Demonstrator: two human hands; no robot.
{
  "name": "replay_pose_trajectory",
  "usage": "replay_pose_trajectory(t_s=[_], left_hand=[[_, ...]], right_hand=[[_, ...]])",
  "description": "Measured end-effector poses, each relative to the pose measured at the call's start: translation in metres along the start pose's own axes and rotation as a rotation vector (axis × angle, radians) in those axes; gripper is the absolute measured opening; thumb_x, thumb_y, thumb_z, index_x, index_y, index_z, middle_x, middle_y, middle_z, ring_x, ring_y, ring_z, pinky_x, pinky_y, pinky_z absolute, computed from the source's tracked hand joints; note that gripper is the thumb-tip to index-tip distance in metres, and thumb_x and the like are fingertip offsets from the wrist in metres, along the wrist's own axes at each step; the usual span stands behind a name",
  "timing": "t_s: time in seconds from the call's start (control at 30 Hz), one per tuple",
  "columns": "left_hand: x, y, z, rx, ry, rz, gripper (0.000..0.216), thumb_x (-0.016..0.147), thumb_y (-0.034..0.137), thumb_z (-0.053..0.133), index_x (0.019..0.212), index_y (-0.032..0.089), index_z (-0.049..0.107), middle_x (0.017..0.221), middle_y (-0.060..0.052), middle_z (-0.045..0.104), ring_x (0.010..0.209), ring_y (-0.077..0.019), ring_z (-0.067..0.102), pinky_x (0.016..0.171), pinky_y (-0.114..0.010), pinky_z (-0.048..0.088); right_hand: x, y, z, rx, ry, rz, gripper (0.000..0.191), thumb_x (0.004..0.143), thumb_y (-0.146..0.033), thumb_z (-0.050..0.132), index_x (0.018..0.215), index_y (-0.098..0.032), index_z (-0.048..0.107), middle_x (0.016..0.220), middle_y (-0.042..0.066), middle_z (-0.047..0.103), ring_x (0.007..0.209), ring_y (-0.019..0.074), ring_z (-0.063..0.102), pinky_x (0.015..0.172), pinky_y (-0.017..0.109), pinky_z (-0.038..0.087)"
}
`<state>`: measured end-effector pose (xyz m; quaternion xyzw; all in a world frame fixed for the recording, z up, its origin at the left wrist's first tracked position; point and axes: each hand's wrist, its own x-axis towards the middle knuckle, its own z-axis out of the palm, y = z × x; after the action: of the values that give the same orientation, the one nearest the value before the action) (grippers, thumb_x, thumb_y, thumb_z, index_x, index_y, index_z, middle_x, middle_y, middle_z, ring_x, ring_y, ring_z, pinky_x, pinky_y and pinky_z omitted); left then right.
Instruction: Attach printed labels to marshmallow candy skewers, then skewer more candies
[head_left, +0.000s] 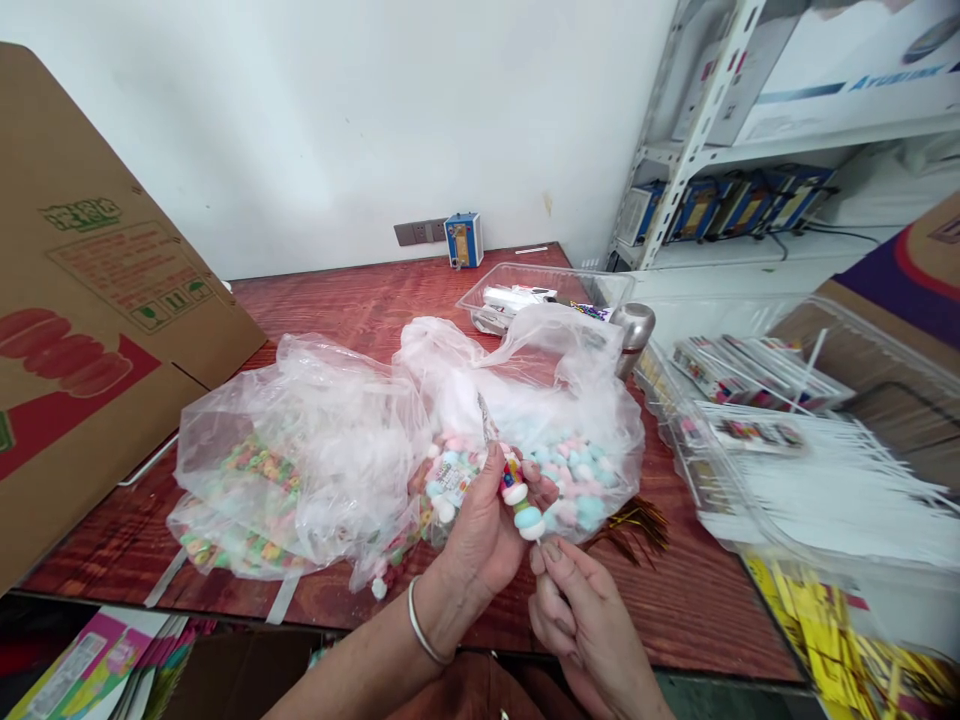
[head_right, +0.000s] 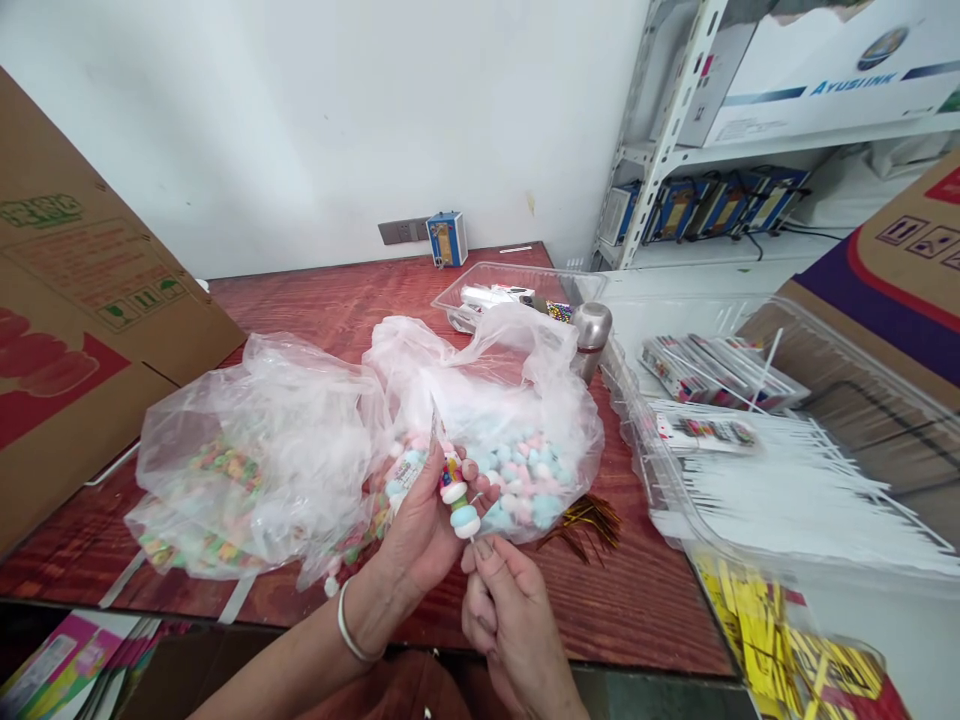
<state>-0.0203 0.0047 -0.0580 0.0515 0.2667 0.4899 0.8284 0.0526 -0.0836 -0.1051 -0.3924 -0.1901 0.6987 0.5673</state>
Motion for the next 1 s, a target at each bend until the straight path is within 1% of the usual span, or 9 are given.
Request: replay_pose_trajectory(t_s=[0.17,0.3,0.37,0.47,0.57,0.67,0.73,0.87,1.0], left_hand=[[0.0,-0.006,-0.004,0.103,0.051,0.042,0.026,0.087,0.04,0.069,0.085,0.015,0.063,0.077,-0.004,0.065,0.071,-0.0149,0.065,0.074,-0.029,0.056],[0.006,0.008,-0.007,0.107,-0.114,0.061,0.046,0.079,0.046,0.076,0.111,0.016,0.065,0.111,-0.009,0.069,0.094,-0.0216,0.067,0.082,-0.033,0.056],[0.01,0.017,-0.006,0.078,-0.192,0.027,0.054,0.076,0.044,0.079,0.118,0.016,0.062,0.104,-0.007,0.069,0.092,-0.0212,0.068,0.086,-0.037,0.056],[0.016,0.024,-0.002,0.059,-0.221,-0.016,0.042,0.076,0.034,0.081,0.109,0.014,0.063,0.078,0.001,0.063,0.07,-0.0125,0.064,0.082,-0.034,0.055],[0.016,0.017,0.003,0.049,-0.146,-0.021,0.027,0.08,0.033,0.078,0.09,0.015,0.06,0.065,0.006,0.054,0.054,-0.006,0.053,0.073,-0.027,0.053],[0.01,0.001,0.006,0.115,-0.113,0.004,0.028,0.082,0.037,0.075,0.083,0.015,0.057,0.063,0.006,0.052,0.053,-0.006,0.051,0.064,-0.023,0.049],[0.006,-0.008,0.006,0.147,-0.126,0.01,0.031,0.082,0.04,0.075,0.082,0.015,0.056,0.062,0.005,0.052,0.054,-0.0072,0.052,0.059,-0.021,0.046],[0.005,-0.009,0.001,0.117,-0.087,-0.022,0.029,0.084,0.04,0.072,0.083,0.015,0.058,0.067,0.002,0.056,0.061,-0.0103,0.058,0.064,-0.024,0.049],[0.015,0.008,-0.003,0.135,-0.041,0.026,0.034,0.085,0.04,0.071,0.102,0.012,0.063,0.083,-0.004,0.066,0.074,-0.0159,0.066,0.077,-0.032,0.054]], right_hand=[[0.003,0.004,-0.007,-0.162,0.117,-0.16,0.043,0.081,-0.059,0.07,0.075,-0.018,0.057,0.049,-0.011,0.03,0.043,0.0036,0.019,0.039,0.017,0.015],[0.001,-0.005,-0.007,-0.077,0.087,-0.1,0.042,0.082,-0.057,0.07,0.077,-0.017,0.06,0.047,-0.013,0.027,0.042,0.0031,0.016,0.04,0.017,0.014],[0.0,-0.009,-0.004,-0.026,0.044,-0.044,0.041,0.081,-0.056,0.071,0.077,-0.017,0.06,0.046,-0.013,0.026,0.041,0.0027,0.015,0.04,0.017,0.013],[-0.002,-0.008,-0.002,-0.024,0.009,-0.01,0.04,0.084,-0.057,0.066,0.079,-0.018,0.059,0.046,-0.014,0.023,0.04,0.0035,0.012,0.039,0.018,0.013],[-0.001,-0.005,-0.003,-0.272,0.062,-0.153,0.041,0.088,-0.058,0.06,0.077,-0.019,0.057,0.05,-0.011,0.029,0.043,0.0057,0.02,0.041,0.019,0.019],[0.002,-0.006,-0.004,-0.675,0.198,-0.415,0.041,0.092,-0.053,0.054,0.07,-0.018,0.056,0.059,-0.004,0.045,0.053,0.0097,0.039,0.05,0.021,0.032],[0.003,-0.01,-0.004,-0.856,0.283,-0.518,0.04,0.094,-0.049,0.05,0.07,-0.019,0.057,0.062,-0.001,0.054,0.057,0.0126,0.048,0.055,0.023,0.037],[0.001,-0.013,-0.005,-0.988,0.294,-0.529,0.03,0.095,-0.044,0.05,0.087,-0.019,0.065,0.071,0.003,0.067,0.062,0.0179,0.06,0.059,0.025,0.043],[-0.006,-0.008,-0.012,-1.028,0.289,-0.528,0.027,0.094,-0.044,0.052,0.096,-0.022,0.068,0.077,0.004,0.071,0.066,0.0209,0.064,0.062,0.026,0.043]])
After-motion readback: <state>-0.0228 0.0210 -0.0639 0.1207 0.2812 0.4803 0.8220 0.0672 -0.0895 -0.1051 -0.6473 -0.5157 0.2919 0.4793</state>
